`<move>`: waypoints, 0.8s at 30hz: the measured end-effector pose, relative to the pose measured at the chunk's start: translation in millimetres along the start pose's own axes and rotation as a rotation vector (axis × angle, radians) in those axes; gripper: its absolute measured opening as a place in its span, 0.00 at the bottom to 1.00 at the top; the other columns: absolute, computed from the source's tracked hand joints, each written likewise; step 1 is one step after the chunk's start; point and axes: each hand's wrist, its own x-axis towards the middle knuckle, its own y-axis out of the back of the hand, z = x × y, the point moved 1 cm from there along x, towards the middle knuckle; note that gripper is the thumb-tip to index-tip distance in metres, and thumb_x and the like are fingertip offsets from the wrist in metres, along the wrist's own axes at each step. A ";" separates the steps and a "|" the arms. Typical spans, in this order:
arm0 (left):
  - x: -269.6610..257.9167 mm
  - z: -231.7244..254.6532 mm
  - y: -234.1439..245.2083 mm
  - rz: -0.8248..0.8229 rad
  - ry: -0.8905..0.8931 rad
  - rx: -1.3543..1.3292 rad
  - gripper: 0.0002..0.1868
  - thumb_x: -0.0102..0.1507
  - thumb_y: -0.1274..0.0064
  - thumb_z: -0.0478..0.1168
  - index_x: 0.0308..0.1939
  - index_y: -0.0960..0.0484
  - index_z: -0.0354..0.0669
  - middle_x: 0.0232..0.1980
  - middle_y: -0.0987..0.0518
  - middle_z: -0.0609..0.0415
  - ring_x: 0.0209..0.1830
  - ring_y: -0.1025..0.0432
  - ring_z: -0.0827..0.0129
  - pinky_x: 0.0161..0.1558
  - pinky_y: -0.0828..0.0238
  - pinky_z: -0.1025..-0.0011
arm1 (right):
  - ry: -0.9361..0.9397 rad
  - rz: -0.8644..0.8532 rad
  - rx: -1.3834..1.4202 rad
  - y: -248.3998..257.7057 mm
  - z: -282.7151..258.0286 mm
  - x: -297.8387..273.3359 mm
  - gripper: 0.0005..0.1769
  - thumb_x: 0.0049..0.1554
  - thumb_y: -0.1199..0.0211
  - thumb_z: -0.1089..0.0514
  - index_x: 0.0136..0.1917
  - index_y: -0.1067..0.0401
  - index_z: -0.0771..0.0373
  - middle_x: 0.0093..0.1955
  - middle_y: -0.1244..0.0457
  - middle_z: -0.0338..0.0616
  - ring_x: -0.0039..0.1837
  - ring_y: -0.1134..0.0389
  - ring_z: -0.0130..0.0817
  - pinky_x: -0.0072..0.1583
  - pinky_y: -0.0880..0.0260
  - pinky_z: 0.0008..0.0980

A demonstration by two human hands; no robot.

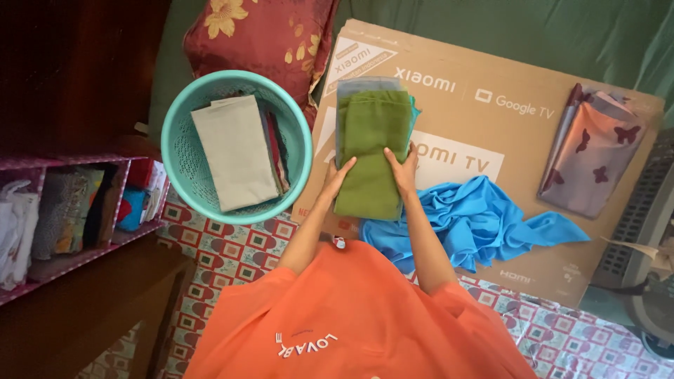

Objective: Fold several pieces of fabric and place them into a laundry basket.

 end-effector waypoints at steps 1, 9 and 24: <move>12.2 -12.2 1.3 0.001 -0.003 0.000 0.60 0.57 0.39 0.71 0.78 0.45 0.36 0.74 0.39 0.28 0.77 0.45 0.40 0.76 0.50 0.47 | 0.003 0.000 0.001 0.3 -6.9 -1.7 0.61 0.54 0.27 0.29 0.82 0.55 0.62 0.77 0.53 0.70 0.80 0.51 0.64 0.79 0.53 0.55; 9.3 -1.7 6.5 -0.131 0.095 -0.353 0.52 0.51 0.25 0.59 0.69 0.30 0.32 0.58 0.21 0.38 0.54 0.23 0.55 0.54 0.24 0.53 | -0.231 -0.212 0.564 -13.1 -20.0 -6.6 0.52 0.46 0.15 0.43 0.75 0.37 0.62 0.63 0.36 0.60 0.63 0.34 0.55 0.64 0.37 0.61; -50.9 7.4 199.9 0.189 -0.026 -0.234 0.70 0.52 0.31 0.71 0.78 0.51 0.28 0.78 0.45 0.26 0.78 0.48 0.37 0.76 0.53 0.43 | -0.105 -0.475 0.376 -161.3 -151.0 -96.2 0.46 0.48 0.20 0.42 0.74 0.35 0.53 0.68 0.41 0.69 0.70 0.38 0.66 0.67 0.38 0.68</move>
